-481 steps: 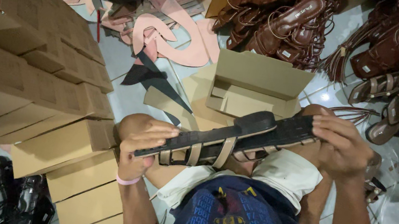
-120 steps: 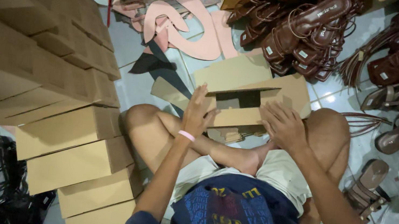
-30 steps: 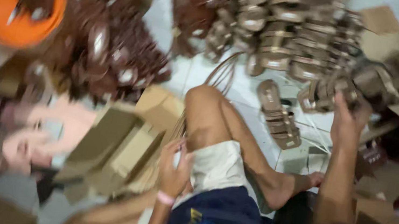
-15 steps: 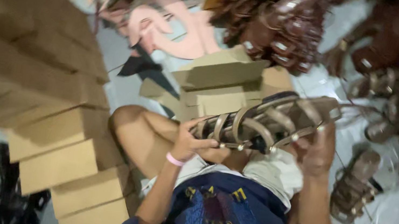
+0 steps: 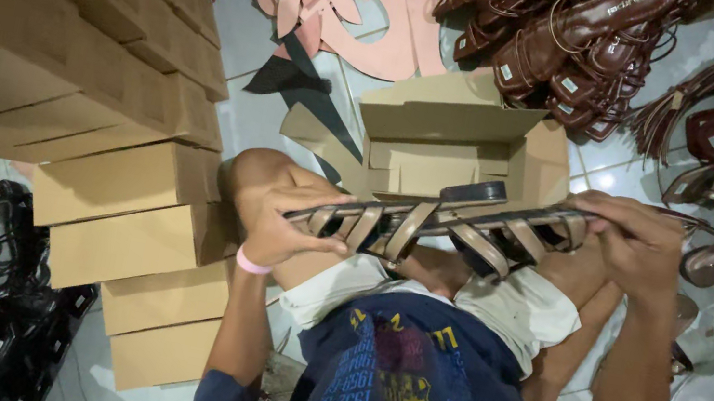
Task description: The person sits on the floor and repeatedly picks up pairs of brown sandals, places them into small cardboard boxes, and closes the boxes. The person handles the sandals and boxes by hand, stacking the closed boxes to the side.
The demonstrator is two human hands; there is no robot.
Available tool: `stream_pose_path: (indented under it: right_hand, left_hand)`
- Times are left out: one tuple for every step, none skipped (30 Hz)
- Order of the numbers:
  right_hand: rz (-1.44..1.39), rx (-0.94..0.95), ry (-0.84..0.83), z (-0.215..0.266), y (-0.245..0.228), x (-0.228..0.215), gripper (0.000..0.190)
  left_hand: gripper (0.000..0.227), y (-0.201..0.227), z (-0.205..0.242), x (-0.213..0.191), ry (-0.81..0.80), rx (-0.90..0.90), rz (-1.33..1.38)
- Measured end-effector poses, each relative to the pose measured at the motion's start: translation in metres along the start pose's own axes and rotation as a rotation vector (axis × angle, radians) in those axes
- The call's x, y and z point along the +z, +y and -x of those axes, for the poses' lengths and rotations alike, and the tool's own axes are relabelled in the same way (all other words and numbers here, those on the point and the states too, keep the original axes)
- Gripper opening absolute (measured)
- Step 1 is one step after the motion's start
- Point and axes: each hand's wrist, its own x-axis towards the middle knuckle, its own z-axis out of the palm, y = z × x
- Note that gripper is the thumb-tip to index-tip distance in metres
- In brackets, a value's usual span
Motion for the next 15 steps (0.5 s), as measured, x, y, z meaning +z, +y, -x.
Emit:
stream_pose_path:
  right_hand:
    - [-0.008, -0.048, 0.031, 0.000, 0.001, -0.003, 0.021]
    - [-0.017, -0.097, 0.065, 0.001, 0.001, -0.005, 0.020]
    - [-0.010, -0.111, 0.072, 0.003, 0.000, -0.006, 0.016]
    - [-0.002, -0.127, 0.077, 0.004, 0.000, -0.008, 0.011]
    - [0.007, -0.143, 0.082, 0.005, -0.002, -0.009, 0.007]
    - [0.014, -0.171, 0.097, 0.006, -0.004, -0.010, 0.008]
    - [0.021, -0.200, 0.112, 0.007, -0.006, -0.010, 0.012]
    - [0.028, -0.229, 0.125, 0.007, -0.008, -0.010, 0.017]
    - [0.008, -0.245, 0.131, 0.006, -0.009, -0.010, 0.021]
    - [-0.013, -0.259, 0.138, 0.006, -0.011, -0.009, 0.026]
    - [-0.034, -0.273, 0.144, 0.006, -0.013, -0.008, 0.031]
    - [-0.049, -0.275, 0.147, 0.004, -0.013, -0.007, 0.032]
    - [-0.064, -0.278, 0.149, 0.004, -0.014, -0.007, 0.033]
    - [-0.080, -0.282, 0.150, 0.005, -0.015, -0.007, 0.034]
    - [-0.072, -0.284, 0.158, 0.009, -0.015, -0.008, 0.035]
  left_hand:
    - [0.062, 0.004, -0.001, -0.002, 0.003, 0.041, -0.035]
    - [0.062, 0.009, -0.003, -0.004, -0.015, 0.064, -0.066]
    - [0.061, 0.014, -0.005, -0.006, -0.034, 0.087, -0.098]
    - [0.060, 0.018, -0.008, -0.006, -0.049, 0.111, -0.128]
    - [0.060, 0.022, -0.011, -0.007, -0.063, 0.138, -0.131]
    - [0.060, 0.026, -0.014, -0.006, -0.074, 0.164, -0.134]
    - [0.059, 0.030, -0.016, -0.007, -0.085, 0.190, -0.137]
    - [0.059, 0.033, -0.018, -0.007, -0.086, 0.205, -0.146]
    - [0.059, 0.036, -0.019, -0.008, -0.087, 0.220, -0.155]
    - [0.059, 0.038, -0.019, -0.008, -0.089, 0.233, -0.165]
    - [0.058, 0.041, -0.019, -0.008, -0.093, 0.241, -0.162]
    - [0.058, 0.043, -0.019, -0.008, -0.095, 0.249, -0.161]
    - [0.057, 0.045, -0.018, -0.008, -0.097, 0.258, -0.161]
    - [0.056, 0.045, -0.019, -0.008, -0.103, 0.264, -0.151]
    - [0.055, 0.045, -0.019, -0.008, -0.108, 0.271, -0.141]
